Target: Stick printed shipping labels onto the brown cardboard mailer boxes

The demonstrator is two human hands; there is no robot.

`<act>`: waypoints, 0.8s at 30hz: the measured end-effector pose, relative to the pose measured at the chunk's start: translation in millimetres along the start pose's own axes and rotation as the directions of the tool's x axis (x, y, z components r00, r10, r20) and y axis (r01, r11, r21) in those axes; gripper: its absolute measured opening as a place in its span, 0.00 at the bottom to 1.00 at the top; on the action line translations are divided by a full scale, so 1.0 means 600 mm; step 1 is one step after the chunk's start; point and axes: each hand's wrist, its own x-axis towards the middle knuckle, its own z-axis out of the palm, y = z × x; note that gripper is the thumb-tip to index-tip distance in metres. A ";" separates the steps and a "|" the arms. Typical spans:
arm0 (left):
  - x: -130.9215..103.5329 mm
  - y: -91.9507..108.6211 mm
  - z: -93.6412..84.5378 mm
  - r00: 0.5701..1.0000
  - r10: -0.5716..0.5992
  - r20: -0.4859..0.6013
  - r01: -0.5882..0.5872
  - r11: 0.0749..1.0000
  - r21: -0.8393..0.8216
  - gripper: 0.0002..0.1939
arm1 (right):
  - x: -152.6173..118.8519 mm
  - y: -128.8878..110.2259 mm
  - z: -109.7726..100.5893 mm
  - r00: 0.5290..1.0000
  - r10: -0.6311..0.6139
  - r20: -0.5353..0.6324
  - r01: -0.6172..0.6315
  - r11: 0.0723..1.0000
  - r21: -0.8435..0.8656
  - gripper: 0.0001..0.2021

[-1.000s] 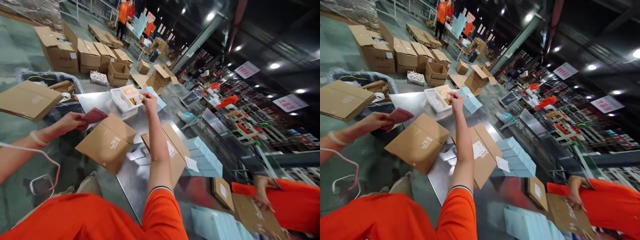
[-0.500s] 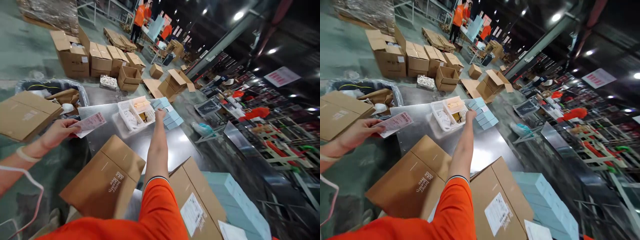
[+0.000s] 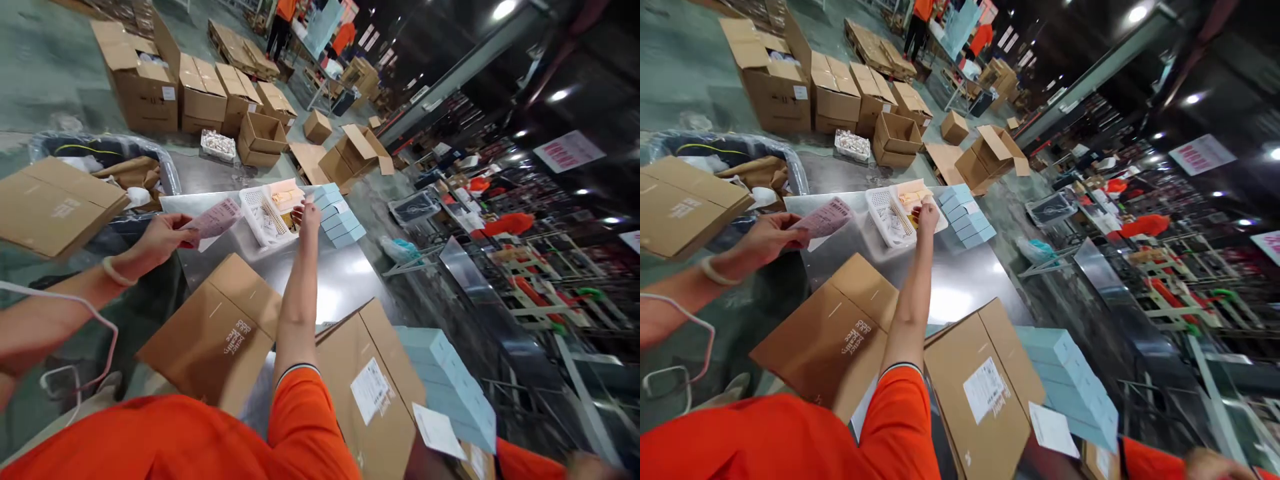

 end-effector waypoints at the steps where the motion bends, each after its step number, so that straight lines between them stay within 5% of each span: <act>1: -0.011 0.007 0.007 1.000 0.013 0.014 -0.013 1.000 -0.010 0.30 | -0.048 -0.005 0.022 0.998 0.039 0.044 -0.042 0.997 0.059 0.22; 3: -0.036 0.015 0.019 0.999 0.020 0.033 -0.019 0.999 -0.025 0.31 | -0.154 -0.008 0.063 0.978 0.075 0.193 -0.103 0.985 0.138 0.26; 5: -0.066 0.015 0.025 0.998 0.017 0.065 -0.015 1.000 -0.027 0.31 | -0.257 -0.004 0.092 0.973 0.065 0.220 -0.100 0.984 0.149 0.29; 9: -0.136 0.007 0.018 0.957 -0.008 0.288 -0.001 1.000 0.030 0.26 | -0.401 0.011 0.108 0.999 0.046 0.020 -0.049 0.991 0.123 0.26; 14: -0.209 0.015 -0.010 0.911 0.034 0.412 -0.100 0.985 0.139 0.09 | -0.520 0.023 0.077 0.995 0.029 -0.098 -0.015 0.991 0.136 0.20; 19: -0.266 0.024 -0.030 0.880 -0.097 0.464 0.024 0.987 0.160 0.09 | -0.617 0.024 0.056 0.992 0.049 -0.114 -0.033 0.989 0.144 0.18; 24: -0.309 0.025 -0.038 0.866 -0.088 0.492 0.015 0.989 0.150 0.11 | -0.670 0.014 0.043 0.992 0.022 -0.123 -0.007 0.992 0.124 0.19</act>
